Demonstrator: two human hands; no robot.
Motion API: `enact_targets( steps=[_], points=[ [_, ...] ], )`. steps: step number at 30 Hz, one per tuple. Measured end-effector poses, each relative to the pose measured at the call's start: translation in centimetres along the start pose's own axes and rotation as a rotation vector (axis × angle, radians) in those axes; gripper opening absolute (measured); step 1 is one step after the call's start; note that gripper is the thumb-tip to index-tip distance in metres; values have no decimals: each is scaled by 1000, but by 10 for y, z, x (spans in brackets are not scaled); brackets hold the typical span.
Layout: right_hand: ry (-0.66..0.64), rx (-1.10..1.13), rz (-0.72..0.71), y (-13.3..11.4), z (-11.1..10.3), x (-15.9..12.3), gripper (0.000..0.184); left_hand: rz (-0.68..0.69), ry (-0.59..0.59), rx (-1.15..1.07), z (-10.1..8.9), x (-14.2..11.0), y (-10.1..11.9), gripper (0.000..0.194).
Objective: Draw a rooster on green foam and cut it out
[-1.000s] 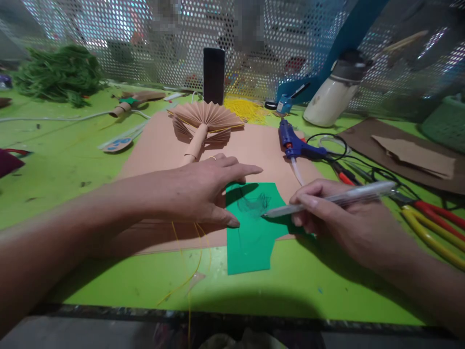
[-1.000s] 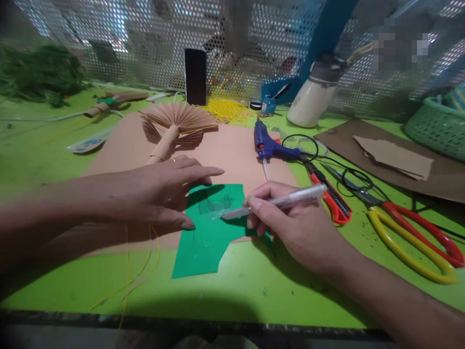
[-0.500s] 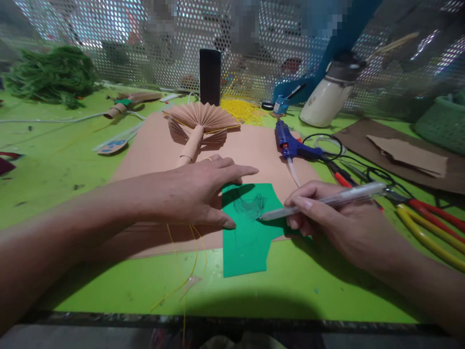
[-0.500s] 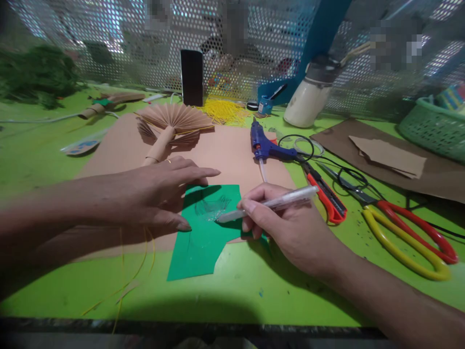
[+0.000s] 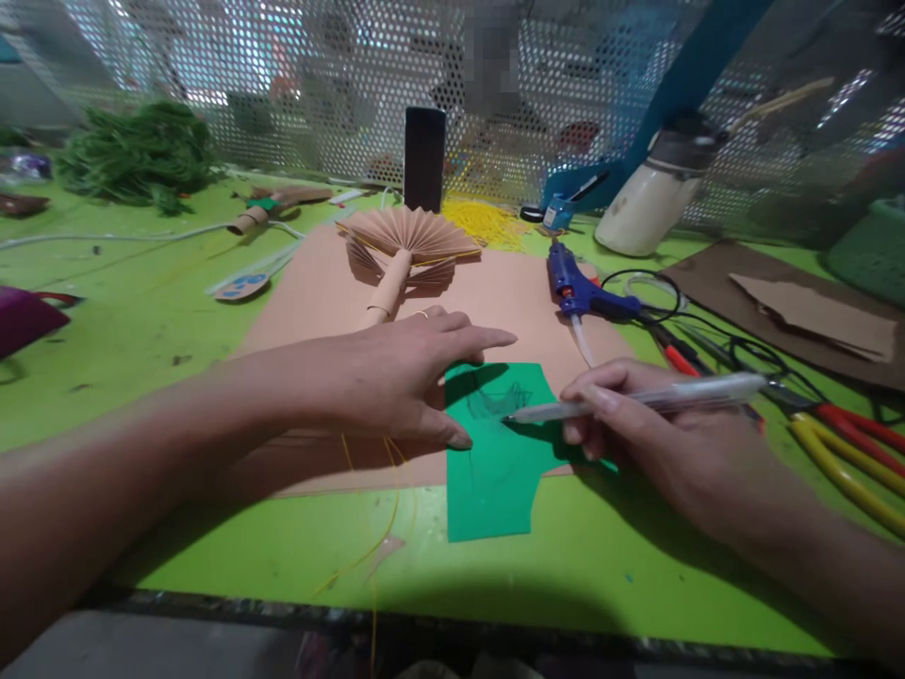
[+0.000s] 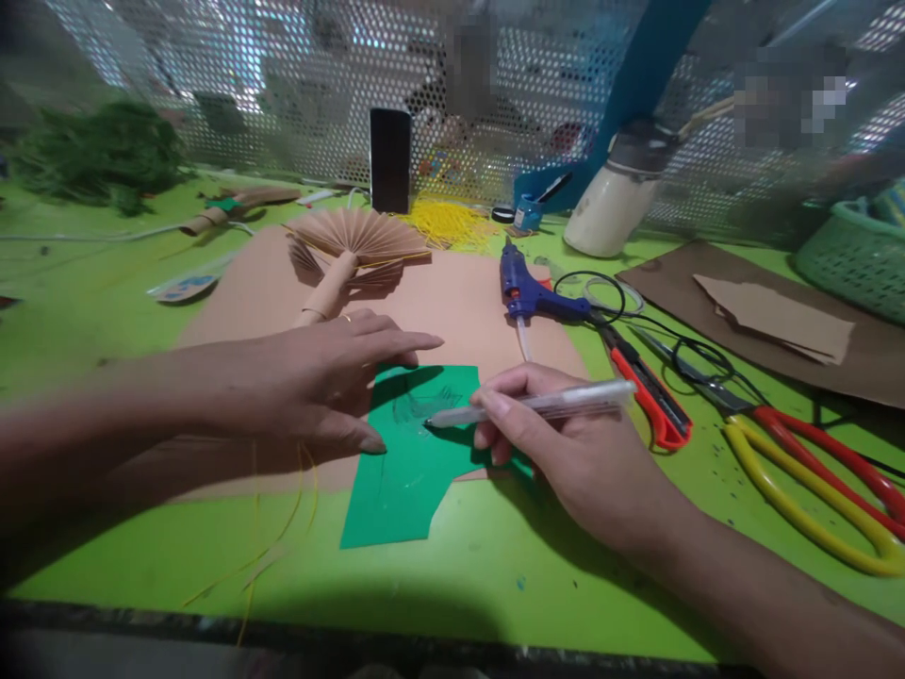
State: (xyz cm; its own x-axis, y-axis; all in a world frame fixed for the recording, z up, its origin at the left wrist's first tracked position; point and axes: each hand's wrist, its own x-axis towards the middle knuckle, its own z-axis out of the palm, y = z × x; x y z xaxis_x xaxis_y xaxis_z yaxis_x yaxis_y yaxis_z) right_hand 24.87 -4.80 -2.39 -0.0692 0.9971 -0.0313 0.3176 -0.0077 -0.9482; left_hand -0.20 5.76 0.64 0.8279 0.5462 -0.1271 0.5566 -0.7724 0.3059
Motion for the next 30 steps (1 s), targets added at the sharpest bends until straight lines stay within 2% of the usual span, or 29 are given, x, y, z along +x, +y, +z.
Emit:
enact_targets(
  steps=[14,18,21,23,27,30],
  points=[
    [-55,-55,-42,-13,10,6,24,4,-23,0,-3,2,4,91],
    [-23,-52,-7,-4,1,4,26,11,-12,-5,-2,3,4,91],
    [48,34,31,6,-3,4,25,2,-4,-11,-1,2,2,92],
    [44,81,25,7,-1,6,24,6,-2,-14,-1,1,1,91],
    [-21,19,-10,-2,7,8,26,-3,-9,-15,-2,-1,2,90],
    [-21,-16,-38,-9,11,7,24,-14,-20,-17,-2,0,4,92]
  ],
)
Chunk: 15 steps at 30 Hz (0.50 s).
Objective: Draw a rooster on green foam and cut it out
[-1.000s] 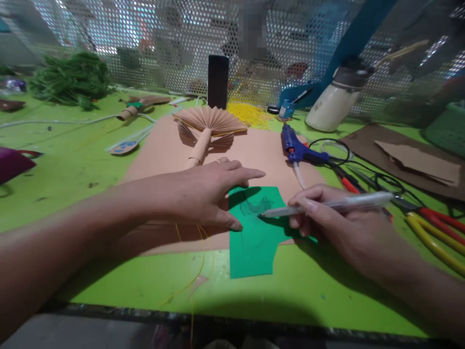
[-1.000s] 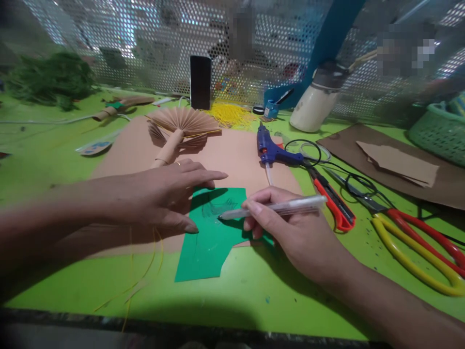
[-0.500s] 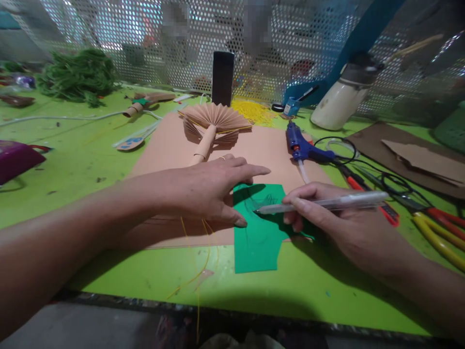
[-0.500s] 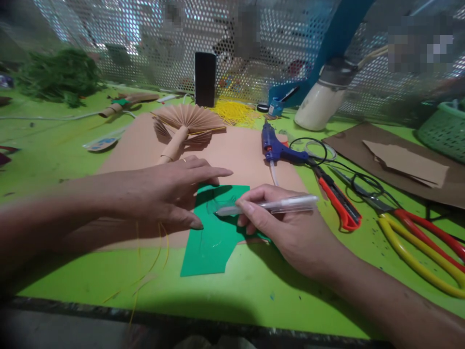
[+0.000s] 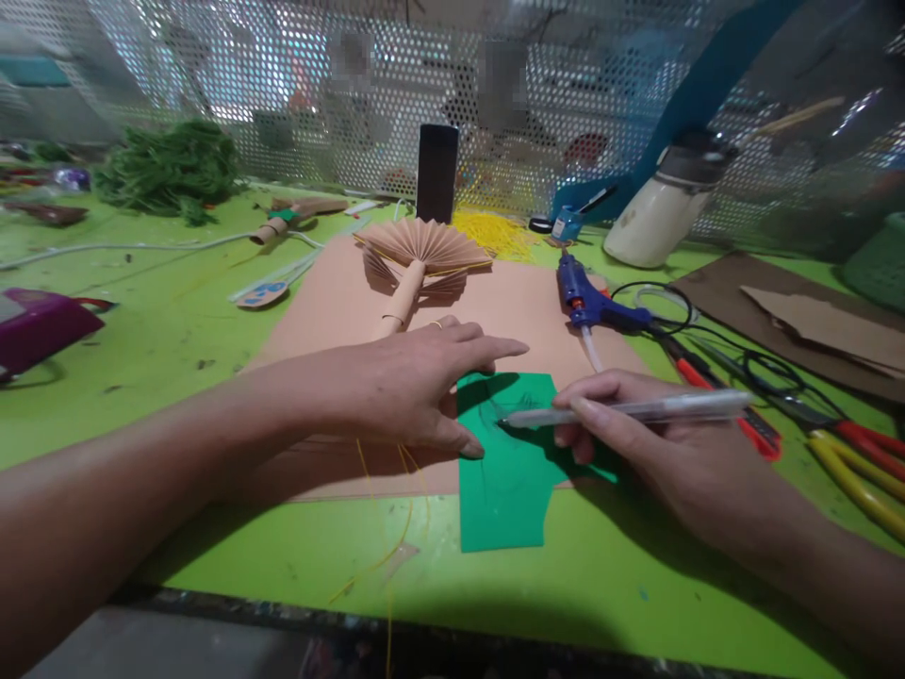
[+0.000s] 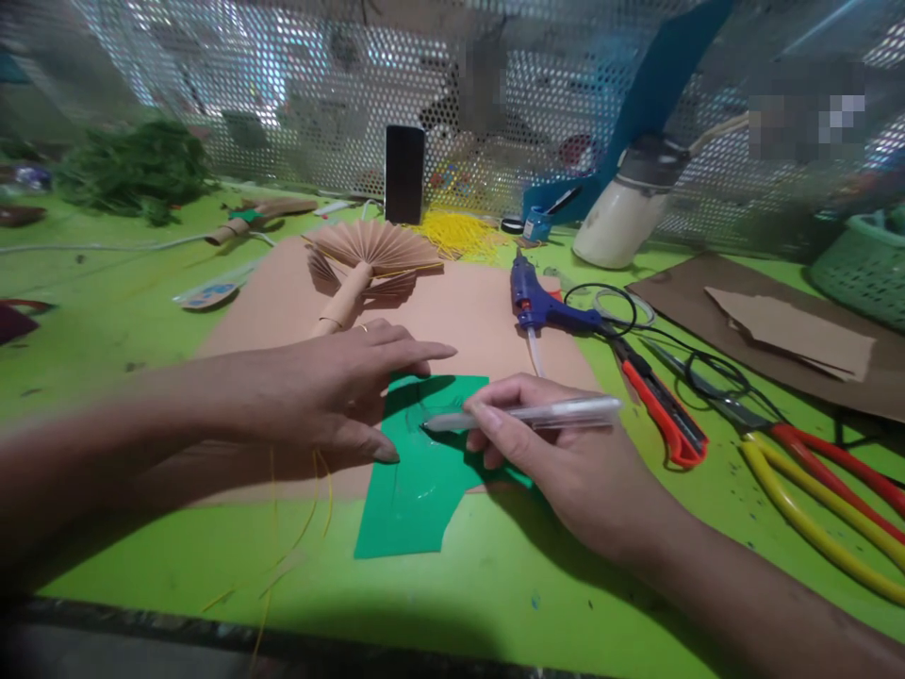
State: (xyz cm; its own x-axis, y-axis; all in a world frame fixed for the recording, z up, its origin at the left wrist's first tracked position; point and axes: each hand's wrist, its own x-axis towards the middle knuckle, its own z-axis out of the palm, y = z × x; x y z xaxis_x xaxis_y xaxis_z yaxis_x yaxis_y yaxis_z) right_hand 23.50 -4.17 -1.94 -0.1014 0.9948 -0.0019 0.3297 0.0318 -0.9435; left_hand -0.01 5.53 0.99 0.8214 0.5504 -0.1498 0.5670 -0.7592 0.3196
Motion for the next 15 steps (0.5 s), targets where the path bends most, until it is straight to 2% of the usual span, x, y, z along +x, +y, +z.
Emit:
enact_targets(
  steps=[4,10,15],
  points=[
    [-13,-11,-14,3,-3,-2,24,4,4,0,1,0,0,93],
    [132,176,87,15,-14,-5,21,18,11,-11,3,0,-3,91],
    [-21,31,20,5,-6,-4,23,5,-4,-12,1,2,-2,93]
  ],
)
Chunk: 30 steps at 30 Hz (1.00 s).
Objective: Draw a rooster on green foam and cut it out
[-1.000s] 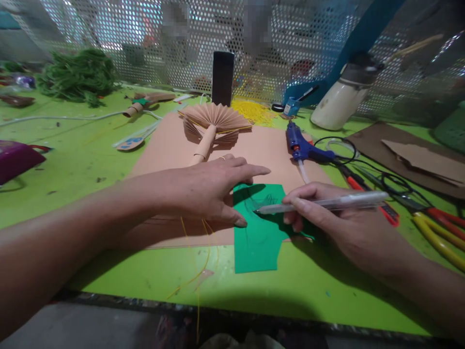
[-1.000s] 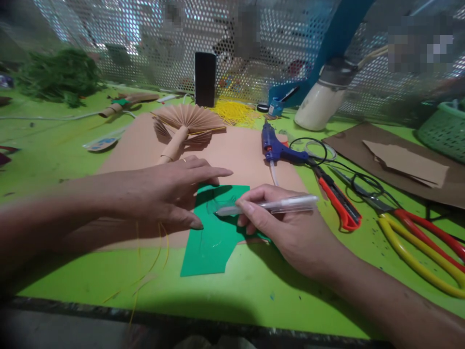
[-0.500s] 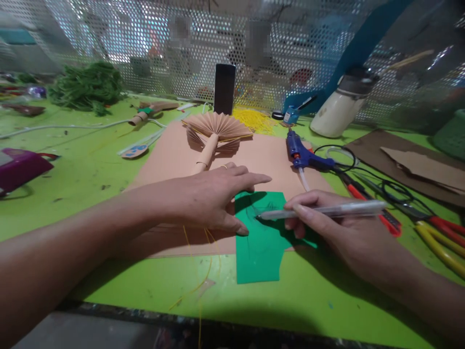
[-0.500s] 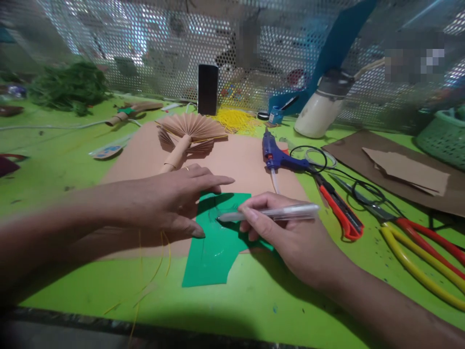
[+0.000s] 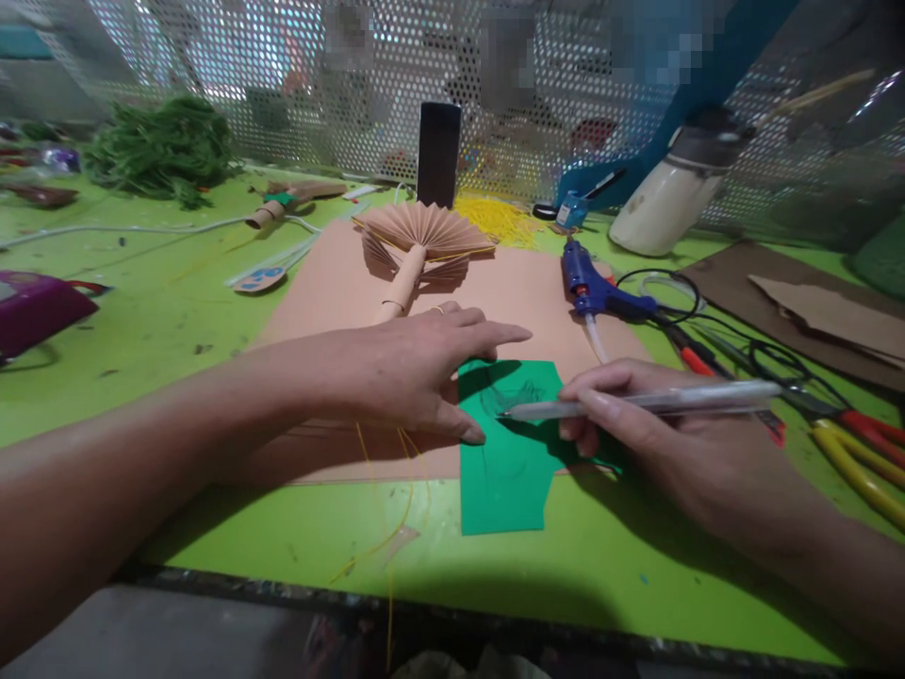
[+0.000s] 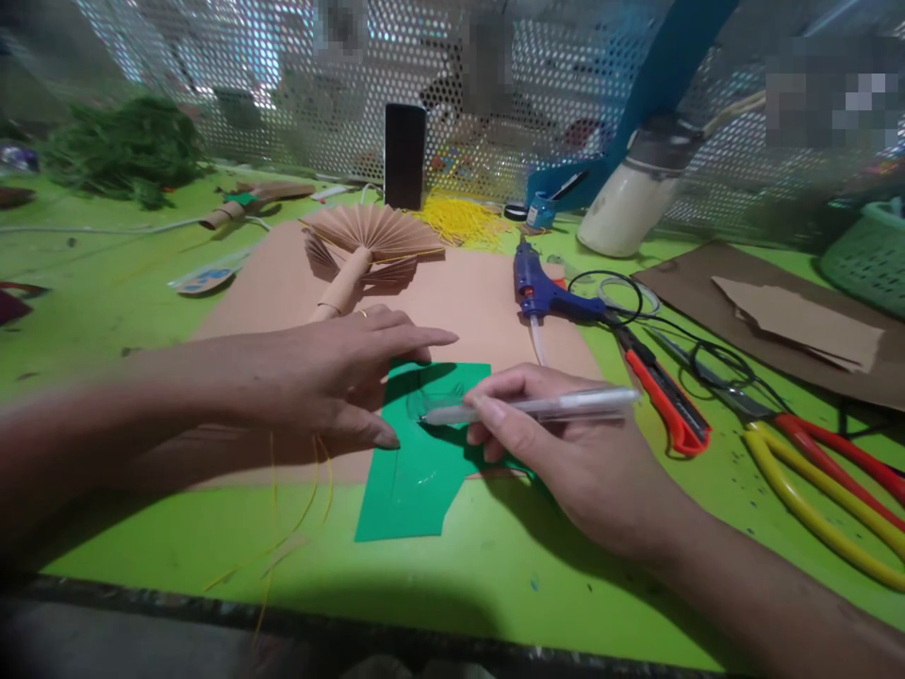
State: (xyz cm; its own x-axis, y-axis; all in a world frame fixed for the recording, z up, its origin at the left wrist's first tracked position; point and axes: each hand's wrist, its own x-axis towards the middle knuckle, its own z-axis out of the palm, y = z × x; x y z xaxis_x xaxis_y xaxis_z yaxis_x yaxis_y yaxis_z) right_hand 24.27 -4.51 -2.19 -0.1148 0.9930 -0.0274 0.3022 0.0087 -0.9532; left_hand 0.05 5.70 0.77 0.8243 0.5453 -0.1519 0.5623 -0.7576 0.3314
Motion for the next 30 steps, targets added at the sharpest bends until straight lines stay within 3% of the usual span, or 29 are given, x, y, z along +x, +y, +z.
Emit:
enact_targets(
  steps=[8,12,15,21,27,30],
  points=[
    [-21,-18,-4,-6,5,2,23,10,4,11,-1,-2,0,93],
    [71,-22,-5,7,-5,0,24,2,9,7,-1,-1,-1,91],
    [121,96,40,12,-7,1,23,-3,9,9,0,0,-1,91],
    [0,50,23,-2,5,4,22,25,19,15,1,0,-2,91],
    [-10,0,-19,-4,5,3,19,7,2,20,0,-2,-1,91],
    [53,-3,-14,4,0,1,22,1,10,28,0,-2,-1,90]
  ],
)
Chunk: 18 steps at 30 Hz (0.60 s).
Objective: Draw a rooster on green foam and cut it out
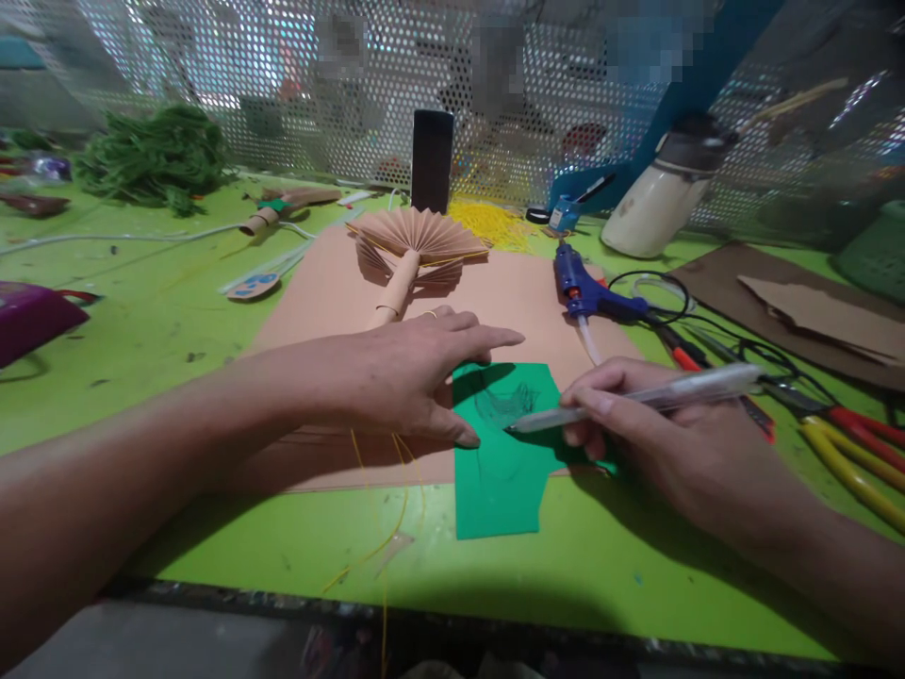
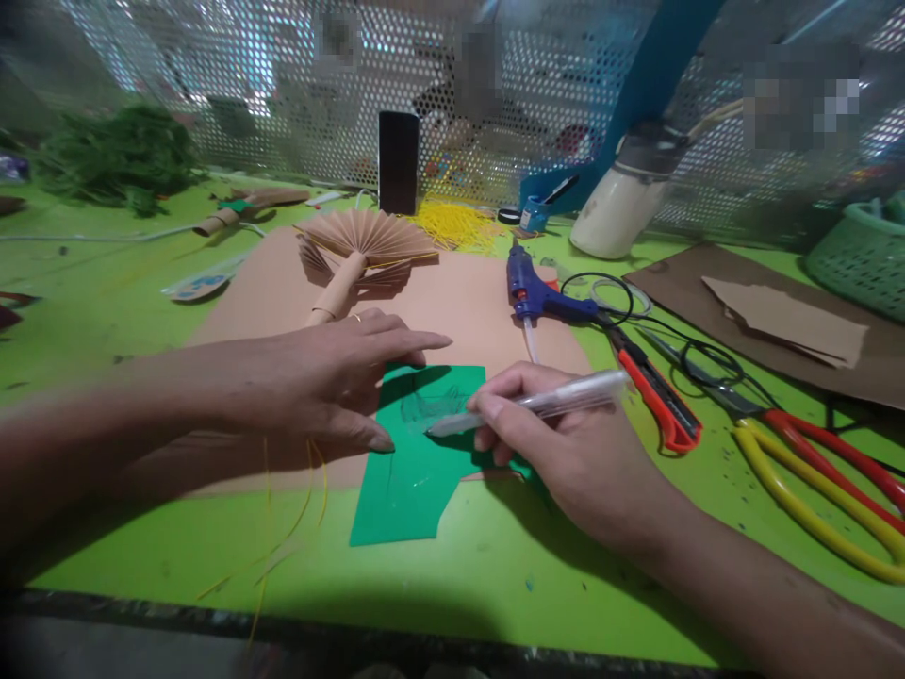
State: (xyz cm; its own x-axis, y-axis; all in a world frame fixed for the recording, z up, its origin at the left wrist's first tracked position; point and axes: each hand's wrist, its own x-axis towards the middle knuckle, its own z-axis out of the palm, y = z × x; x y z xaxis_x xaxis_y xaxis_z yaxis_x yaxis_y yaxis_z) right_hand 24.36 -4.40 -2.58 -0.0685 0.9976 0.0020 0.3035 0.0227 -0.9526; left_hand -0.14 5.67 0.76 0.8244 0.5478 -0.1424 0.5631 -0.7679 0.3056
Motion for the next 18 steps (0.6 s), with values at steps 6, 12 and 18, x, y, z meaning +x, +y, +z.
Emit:
enact_targets(
  steps=[6,12,18],
  points=[
    [39,16,-6,1,2,0,21,-1,11,7,0,0,0,90],
    [-42,0,-3,-12,12,2,16,-13,8,16,0,0,0,91],
    [44,3,22,0,-3,1,20,-23,-4,-11,0,0,0,92]
  ],
)
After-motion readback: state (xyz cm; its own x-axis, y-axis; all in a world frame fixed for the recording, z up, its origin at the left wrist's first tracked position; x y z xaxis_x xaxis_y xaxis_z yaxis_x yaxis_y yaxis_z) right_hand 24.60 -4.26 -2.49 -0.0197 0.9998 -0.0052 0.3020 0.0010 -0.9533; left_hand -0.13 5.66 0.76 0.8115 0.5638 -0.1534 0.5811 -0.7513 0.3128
